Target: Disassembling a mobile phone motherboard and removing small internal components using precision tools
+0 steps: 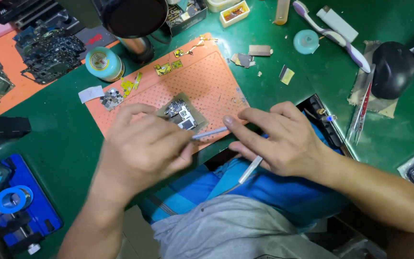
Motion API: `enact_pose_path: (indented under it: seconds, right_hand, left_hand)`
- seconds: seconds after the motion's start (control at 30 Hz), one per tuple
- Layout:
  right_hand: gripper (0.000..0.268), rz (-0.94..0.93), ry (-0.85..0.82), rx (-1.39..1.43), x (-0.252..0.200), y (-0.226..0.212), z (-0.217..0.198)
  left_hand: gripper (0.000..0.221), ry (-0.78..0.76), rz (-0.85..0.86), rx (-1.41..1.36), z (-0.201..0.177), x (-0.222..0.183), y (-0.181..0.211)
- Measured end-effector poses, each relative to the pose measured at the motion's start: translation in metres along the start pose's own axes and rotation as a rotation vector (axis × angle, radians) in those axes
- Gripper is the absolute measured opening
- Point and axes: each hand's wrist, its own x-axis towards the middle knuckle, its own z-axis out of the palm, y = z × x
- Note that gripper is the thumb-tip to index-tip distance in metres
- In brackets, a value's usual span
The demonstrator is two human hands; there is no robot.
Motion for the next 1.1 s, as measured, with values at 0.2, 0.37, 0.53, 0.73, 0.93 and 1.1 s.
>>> enact_pose_path:
  seconds: [0.2,0.37,0.53,0.73,0.93,1.1]
  right_hand:
    - [0.022,0.04,-0.186,-0.331,-0.001,-0.01,-0.008]
    - [0.019,0.313,-0.318,-0.632,-0.031,0.026,-0.014]
    - [0.039,0.499,-0.433,-1.081,-0.066,0.068,-0.006]
    - [0.046,0.582,-0.564,-1.194,-0.073,0.083,0.0]
    - [0.027,0.652,-0.252,-0.125,0.003,0.028,-0.02]
    - [0.047,0.404,0.229,0.322,-0.014,-0.01,0.023]
  left_hand:
    - [0.004,0.076,0.132,-0.132,0.013,0.01,0.016]
    - [0.03,0.027,-0.141,-0.164,-0.005,-0.002,-0.009]
    - [0.044,-0.428,-0.521,-0.068,0.0,-0.017,-0.025]
    - [0.05,-0.462,-0.524,-0.076,0.007,-0.021,-0.028]
    - [0.045,-0.376,-0.451,-0.032,0.012,-0.026,-0.028]
    - [0.045,-0.36,-0.451,-0.073,0.012,-0.028,-0.029]
